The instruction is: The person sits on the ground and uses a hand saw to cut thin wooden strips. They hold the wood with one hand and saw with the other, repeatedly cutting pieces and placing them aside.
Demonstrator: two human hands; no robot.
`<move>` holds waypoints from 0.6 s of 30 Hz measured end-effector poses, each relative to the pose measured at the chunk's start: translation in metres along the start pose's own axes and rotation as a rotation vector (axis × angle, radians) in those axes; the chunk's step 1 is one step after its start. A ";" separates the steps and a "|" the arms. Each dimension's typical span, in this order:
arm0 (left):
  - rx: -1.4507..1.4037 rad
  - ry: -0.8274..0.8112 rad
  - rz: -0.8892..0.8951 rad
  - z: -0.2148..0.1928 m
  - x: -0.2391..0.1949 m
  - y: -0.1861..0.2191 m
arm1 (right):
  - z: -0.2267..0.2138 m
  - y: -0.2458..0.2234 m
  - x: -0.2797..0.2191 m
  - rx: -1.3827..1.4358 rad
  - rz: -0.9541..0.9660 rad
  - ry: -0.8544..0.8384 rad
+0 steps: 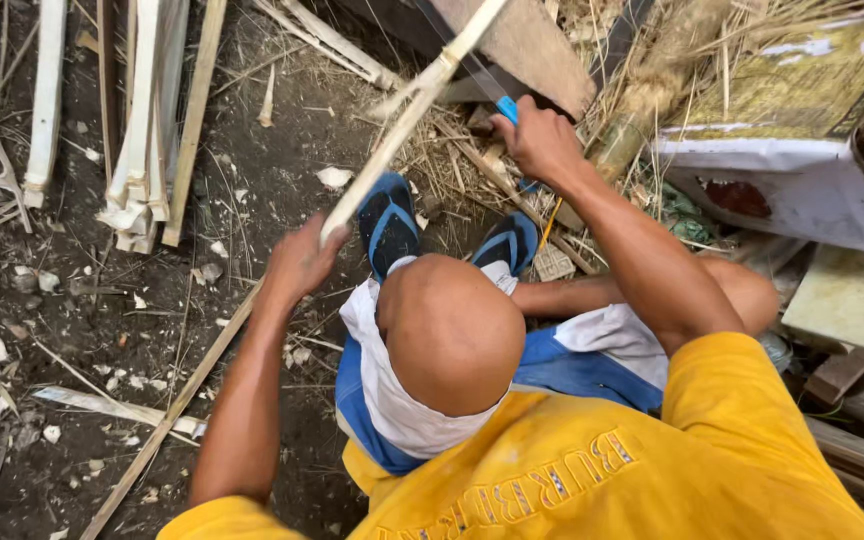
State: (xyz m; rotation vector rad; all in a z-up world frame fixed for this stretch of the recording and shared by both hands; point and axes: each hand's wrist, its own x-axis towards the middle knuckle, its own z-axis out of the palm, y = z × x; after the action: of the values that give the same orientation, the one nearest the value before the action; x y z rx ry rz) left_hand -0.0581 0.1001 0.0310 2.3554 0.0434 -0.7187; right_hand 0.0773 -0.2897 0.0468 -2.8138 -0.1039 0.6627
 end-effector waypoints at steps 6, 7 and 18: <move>0.074 0.139 -0.063 0.011 0.024 0.072 | 0.024 -0.063 -0.028 -0.260 -0.289 -0.293; 0.037 0.148 -0.067 0.016 0.008 0.066 | 0.018 -0.056 -0.026 -0.254 -0.231 -0.250; 0.233 0.262 0.126 0.033 0.023 0.036 | 0.027 -0.041 -0.011 -0.085 -0.171 -0.007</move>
State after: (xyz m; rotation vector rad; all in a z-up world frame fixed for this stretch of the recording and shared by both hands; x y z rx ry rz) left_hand -0.0468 0.0490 0.0199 2.6347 -0.0779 -0.3673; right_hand 0.0550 -0.2452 0.0388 -2.8415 -0.3785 0.6424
